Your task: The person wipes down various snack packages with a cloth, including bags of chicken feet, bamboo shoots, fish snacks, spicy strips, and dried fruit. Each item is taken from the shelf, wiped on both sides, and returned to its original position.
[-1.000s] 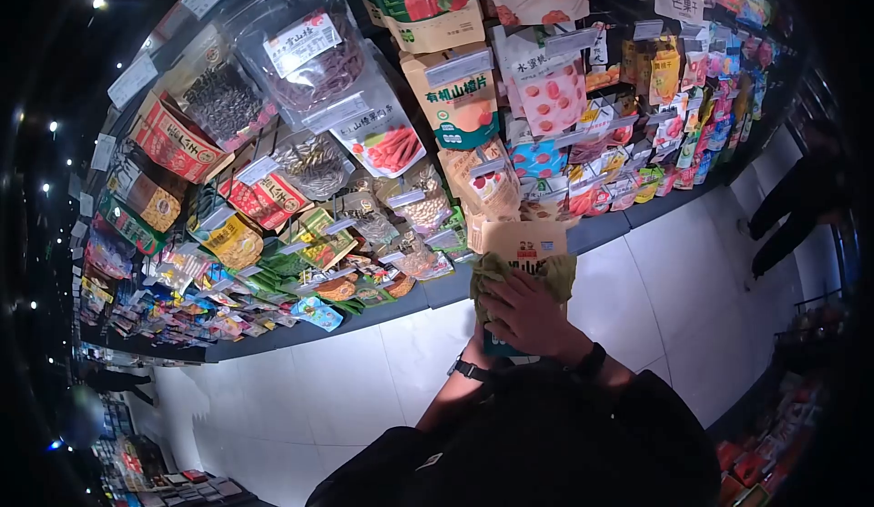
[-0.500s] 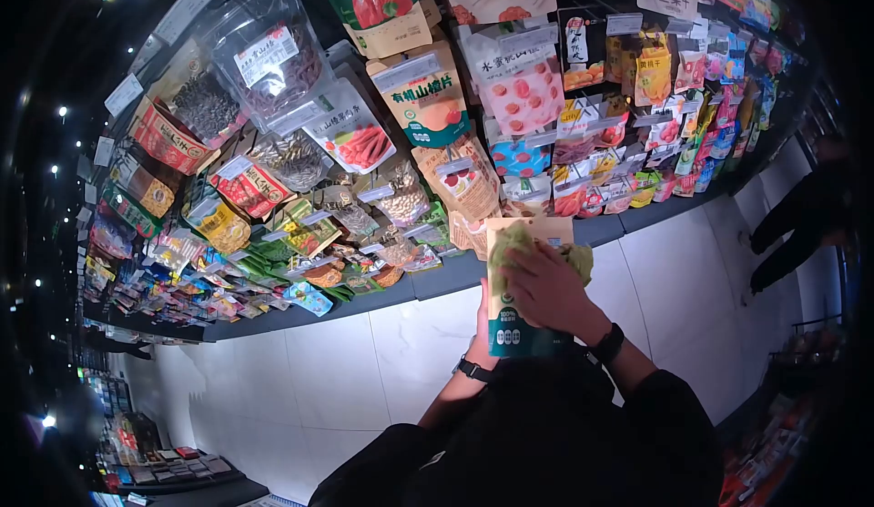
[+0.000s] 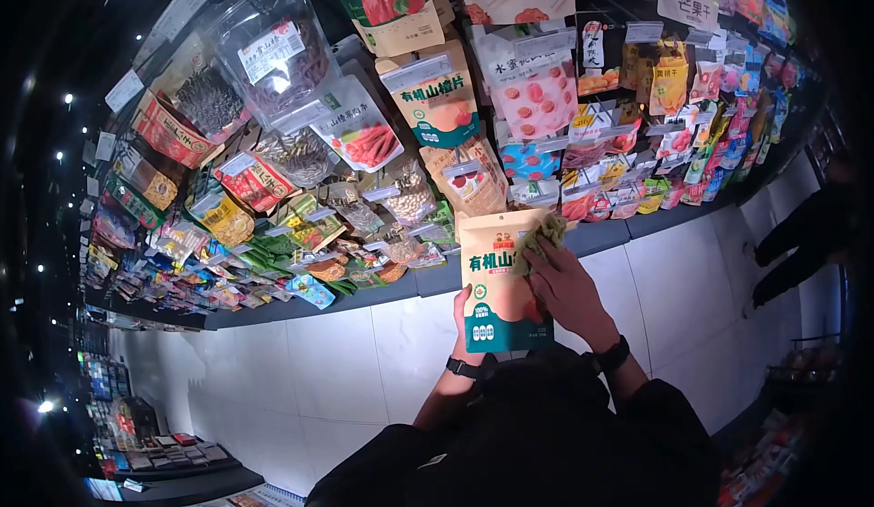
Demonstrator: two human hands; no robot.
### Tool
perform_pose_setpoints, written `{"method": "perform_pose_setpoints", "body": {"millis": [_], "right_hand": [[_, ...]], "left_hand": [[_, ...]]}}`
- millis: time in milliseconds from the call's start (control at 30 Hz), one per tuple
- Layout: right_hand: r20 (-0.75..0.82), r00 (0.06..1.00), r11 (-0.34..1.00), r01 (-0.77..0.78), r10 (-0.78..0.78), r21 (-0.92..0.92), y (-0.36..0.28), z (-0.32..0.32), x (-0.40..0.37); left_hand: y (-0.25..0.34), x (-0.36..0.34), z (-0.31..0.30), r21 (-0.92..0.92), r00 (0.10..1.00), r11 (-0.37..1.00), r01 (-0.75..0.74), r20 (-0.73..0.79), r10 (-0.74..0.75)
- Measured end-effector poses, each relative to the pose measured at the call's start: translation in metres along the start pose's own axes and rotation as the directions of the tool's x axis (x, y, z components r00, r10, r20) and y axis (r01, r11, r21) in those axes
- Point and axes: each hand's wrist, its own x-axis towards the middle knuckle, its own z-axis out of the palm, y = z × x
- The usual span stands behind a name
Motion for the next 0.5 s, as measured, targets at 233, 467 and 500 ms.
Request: {"method": "perform_pose_setpoints", "body": {"millis": [233, 467, 500], "right_hand": [[-0.048, 0.992, 0.967, -0.101, 0.115, 0.234, -0.018, 0.008, 0.004], [0.033, 0.982, 0.983, 0.185, -0.185, 0.004, -0.038, 0.027, 0.009], [0.036, 0.966, 0.964, 0.258, -0.256, -0.066, -0.041, 0.028, 0.009]], "left_hand": [[0.019, 0.005, -0.001, -0.072, 0.994, 0.996, 0.052, 0.103, -0.045], [0.013, 0.027, -0.038, 0.141, 0.999, 0.989, 0.047, 0.01, -0.049], [0.014, 0.029, -0.034, 0.117, 0.998, 0.992, 0.055, 0.001, -0.056]]}}
